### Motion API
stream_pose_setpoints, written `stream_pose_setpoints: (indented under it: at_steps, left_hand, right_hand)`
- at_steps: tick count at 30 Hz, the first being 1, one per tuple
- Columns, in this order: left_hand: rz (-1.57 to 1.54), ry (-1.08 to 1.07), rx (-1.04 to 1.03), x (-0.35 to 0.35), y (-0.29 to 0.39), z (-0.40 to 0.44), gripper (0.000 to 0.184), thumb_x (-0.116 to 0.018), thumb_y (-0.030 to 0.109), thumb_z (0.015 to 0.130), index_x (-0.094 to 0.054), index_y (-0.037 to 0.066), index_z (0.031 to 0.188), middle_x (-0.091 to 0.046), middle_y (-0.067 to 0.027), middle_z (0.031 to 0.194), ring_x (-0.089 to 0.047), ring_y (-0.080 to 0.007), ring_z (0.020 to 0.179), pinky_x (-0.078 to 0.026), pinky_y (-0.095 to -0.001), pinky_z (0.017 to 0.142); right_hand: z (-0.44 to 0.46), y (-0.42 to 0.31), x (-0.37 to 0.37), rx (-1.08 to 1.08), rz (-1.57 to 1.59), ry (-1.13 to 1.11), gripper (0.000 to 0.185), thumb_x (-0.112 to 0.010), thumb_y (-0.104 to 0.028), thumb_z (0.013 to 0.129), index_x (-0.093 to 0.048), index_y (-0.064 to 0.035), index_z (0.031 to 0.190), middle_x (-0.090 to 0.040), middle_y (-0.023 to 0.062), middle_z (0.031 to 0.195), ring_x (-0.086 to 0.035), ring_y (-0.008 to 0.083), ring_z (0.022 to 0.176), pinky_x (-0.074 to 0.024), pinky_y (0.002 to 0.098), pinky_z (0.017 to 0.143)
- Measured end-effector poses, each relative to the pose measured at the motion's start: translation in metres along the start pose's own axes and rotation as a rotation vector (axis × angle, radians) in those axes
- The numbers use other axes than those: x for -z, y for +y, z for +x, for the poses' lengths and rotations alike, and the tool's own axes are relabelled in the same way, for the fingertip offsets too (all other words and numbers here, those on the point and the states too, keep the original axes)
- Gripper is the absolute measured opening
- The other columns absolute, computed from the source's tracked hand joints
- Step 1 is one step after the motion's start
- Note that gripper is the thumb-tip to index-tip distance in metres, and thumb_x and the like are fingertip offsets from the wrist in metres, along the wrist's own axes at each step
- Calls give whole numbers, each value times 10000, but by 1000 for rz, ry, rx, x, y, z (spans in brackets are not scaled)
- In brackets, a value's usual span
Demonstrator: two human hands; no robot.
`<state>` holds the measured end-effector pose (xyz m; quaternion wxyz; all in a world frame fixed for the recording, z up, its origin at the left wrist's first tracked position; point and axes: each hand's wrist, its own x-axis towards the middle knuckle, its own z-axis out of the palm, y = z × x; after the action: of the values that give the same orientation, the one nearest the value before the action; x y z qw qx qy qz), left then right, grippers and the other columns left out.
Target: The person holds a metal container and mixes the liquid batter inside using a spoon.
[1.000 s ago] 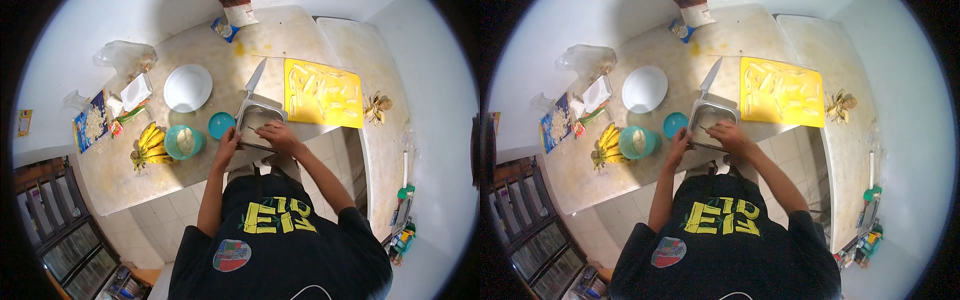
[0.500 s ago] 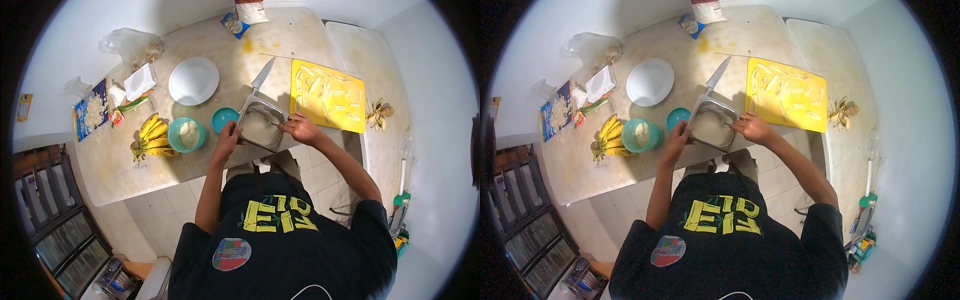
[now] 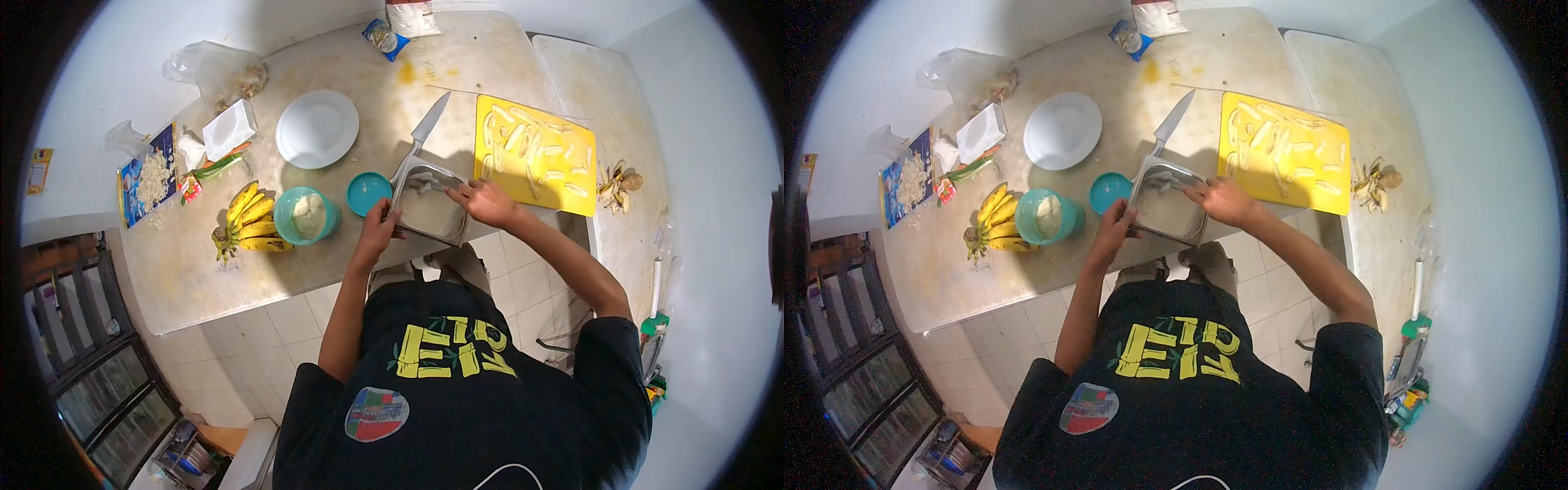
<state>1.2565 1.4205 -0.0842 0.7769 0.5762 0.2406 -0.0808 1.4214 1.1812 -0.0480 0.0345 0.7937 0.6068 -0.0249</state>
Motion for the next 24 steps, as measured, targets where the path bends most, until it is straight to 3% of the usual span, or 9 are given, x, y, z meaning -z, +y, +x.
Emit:
stream_pose_setpoints:
  at_steps: [4, 7, 10, 16, 19, 24]
  left_hand:
    - [-3, -1, 45, -9, 6, -3, 183, -558, 224, 1031, -555, 53, 1096, -554, -33, 949, -572, -133, 852, -580, -311, 651]
    - [-48, -1, 23, -9, -5, 1, 177, -551, 211, 1032, -556, 48, 1104, -570, -42, 966, -596, -140, 866, -585, -313, 654]
    - [-52, 1, 29, -10, -6, 0, 183, -549, 209, 1032, -554, 46, 1116, -578, -50, 980, -616, -146, 874, -591, -309, 655]
    - [-54, 26, 4, -18, -4, -3, 164, -571, 157, 1013, -537, 12, 1082, -573, -62, 995, -594, -142, 863, -622, -308, 610]
    - [-42, 38, 12, -17, -7, -2, 168, -585, 155, 1008, -535, 11, 1081, -571, -65, 1001, -599, -148, 867, -625, -303, 615]
    - [-75, 105, -39, -15, -10, -2, 159, -592, 139, 1006, -536, 14, 1086, -576, -74, 1029, -615, -155, 884, -634, -324, 668]
  right_hand:
    - [22, -29, 33, -258, 186, -41, 298, -591, -177, 907, -676, -82, 1176, -685, 109, 1017, -711, 328, 861, -570, 465, 674]
    - [39, -27, 22, -420, 237, -180, 264, -603, -191, 909, -681, -97, 1144, -685, 127, 1068, -705, 337, 868, -572, 453, 689]
    - [41, -12, 16, -355, 270, -234, 298, -619, -173, 882, -682, -136, 1172, -676, 130, 1138, -705, 346, 859, -572, 459, 678]
    - [31, -15, 10, 17, 100, 54, 412, -598, -105, 860, -653, -169, 1263, -635, 73, 1169, -698, 286, 895, -586, 414, 688]
    - [19, -6, -12, -19, -17, 170, 418, -586, -104, 868, -636, -165, 1279, -609, 51, 1183, -685, 258, 923, -586, 399, 675]
    - [-17, -6, -8, -237, 102, -73, 378, -572, -73, 873, -624, -93, 1247, -650, 154, 1055, -705, 324, 838, -576, 446, 663]
